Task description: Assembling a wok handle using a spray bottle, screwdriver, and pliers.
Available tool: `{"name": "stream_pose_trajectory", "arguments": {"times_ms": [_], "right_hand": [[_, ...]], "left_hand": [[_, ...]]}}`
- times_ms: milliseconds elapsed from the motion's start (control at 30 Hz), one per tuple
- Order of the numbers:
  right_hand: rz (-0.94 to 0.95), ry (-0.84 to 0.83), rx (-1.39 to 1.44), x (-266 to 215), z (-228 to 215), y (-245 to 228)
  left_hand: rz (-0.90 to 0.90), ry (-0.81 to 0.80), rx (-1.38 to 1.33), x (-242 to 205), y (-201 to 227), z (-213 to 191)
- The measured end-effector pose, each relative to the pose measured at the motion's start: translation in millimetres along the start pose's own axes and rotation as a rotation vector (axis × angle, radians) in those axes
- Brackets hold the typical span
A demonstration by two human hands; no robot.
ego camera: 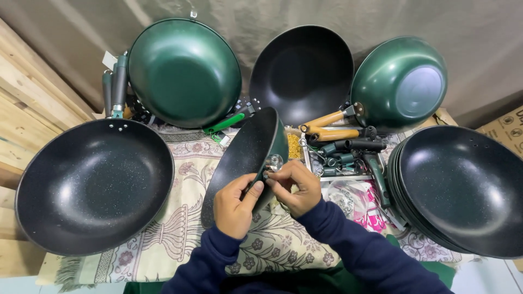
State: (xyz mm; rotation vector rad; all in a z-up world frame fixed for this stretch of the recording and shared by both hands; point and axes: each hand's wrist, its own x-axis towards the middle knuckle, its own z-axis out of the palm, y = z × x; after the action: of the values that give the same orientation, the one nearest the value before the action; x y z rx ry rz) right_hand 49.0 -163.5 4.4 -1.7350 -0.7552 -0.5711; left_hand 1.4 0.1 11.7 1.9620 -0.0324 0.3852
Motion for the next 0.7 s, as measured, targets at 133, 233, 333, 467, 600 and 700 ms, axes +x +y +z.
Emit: {"name": "stream_pose_trajectory", "arguments": {"times_ms": [133,233,333,467,600,700], "right_hand": [[-0.36,-0.034,-0.202,11,-13,11],[-0.564,-0.081,-0.298,17,-18,9],[-0.589,-0.088,-0.317,17,-16,9],[-0.427,-0.052,-0.244,6,-10,12],[-0.144,-0.031,-0.082,-5,-5,11],[-0.141,-0.02,-0.049,-5,-2,8]], "left_hand": [[-0.048,-0.014,0.01,1,-1,-2],[-0.029,-0.003,-0.02,1,-1,0],[-0.01,-0.01,-0.022,2,-1,1],[0.004,-0.001,-0.006,1,-1,4],[0.004,-0.009,-0.01,1,2,3],[-0.009,-0.025,-0.016,1,2,3]]}}
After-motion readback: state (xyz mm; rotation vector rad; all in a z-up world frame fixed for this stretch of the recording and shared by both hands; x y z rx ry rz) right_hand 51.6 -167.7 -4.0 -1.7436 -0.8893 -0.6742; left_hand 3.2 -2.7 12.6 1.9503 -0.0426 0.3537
